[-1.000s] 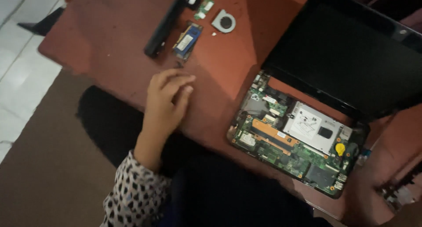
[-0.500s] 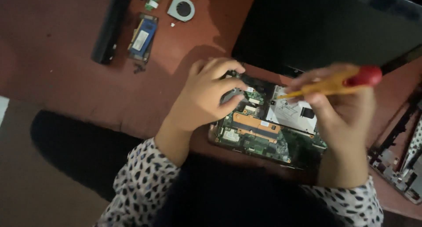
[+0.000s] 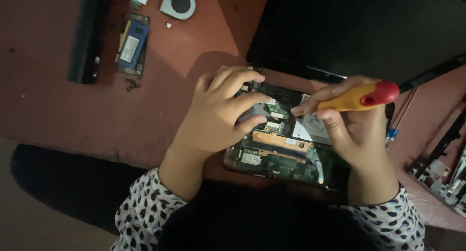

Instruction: Disassembling a laptop using a screwdriver to remove internal components.

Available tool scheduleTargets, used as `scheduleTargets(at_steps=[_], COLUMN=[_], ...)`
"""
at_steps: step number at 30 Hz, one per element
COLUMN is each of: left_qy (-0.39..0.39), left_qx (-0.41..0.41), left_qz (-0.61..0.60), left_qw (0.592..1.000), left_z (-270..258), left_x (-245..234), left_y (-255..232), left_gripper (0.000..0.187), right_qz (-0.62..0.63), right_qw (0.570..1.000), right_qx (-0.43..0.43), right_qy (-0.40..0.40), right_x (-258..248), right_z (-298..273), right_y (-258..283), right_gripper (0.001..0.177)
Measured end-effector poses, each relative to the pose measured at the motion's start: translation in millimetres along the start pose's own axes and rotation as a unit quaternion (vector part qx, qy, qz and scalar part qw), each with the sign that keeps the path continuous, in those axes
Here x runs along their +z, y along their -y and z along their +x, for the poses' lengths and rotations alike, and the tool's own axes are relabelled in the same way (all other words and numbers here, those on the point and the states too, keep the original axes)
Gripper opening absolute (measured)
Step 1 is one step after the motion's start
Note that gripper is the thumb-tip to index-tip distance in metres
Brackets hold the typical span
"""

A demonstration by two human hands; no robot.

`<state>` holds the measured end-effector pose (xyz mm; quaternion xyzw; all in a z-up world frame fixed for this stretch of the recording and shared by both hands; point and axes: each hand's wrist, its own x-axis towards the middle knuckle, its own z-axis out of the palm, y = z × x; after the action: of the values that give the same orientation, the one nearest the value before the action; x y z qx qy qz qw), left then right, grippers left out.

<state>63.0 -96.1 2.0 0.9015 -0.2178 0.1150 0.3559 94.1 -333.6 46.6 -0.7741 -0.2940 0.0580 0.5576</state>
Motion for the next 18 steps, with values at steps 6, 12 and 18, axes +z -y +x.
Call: scheduleTargets(at_steps=[6,12,18], left_qy=[-0.005,-0.004,0.002], left_qx=[0.011,0.011,0.011], left_qz=[0.005,0.003,-0.004], left_qw=[1.000,1.000,1.000], left_z=[0.9,0.3,-1.5], left_x=[-1.4,-2.1,-2.8], left_y=[-0.2,-0.3,0.2], left_gripper=[0.024,0.021,0.022], right_qz=[-0.021,0.011,0.022], right_qw=[1.000,1.000,0.999], right_qx=[-0.017,-0.006,-0.031], right_qy=[0.004,0.006,-0.015], right_x=[-0.9,-1.9,-1.2], right_z=[2.8,-2.1,0.5], right_y=[0.3,-8.2,-7.9], right_gripper=[0.025,0.026,0.023])
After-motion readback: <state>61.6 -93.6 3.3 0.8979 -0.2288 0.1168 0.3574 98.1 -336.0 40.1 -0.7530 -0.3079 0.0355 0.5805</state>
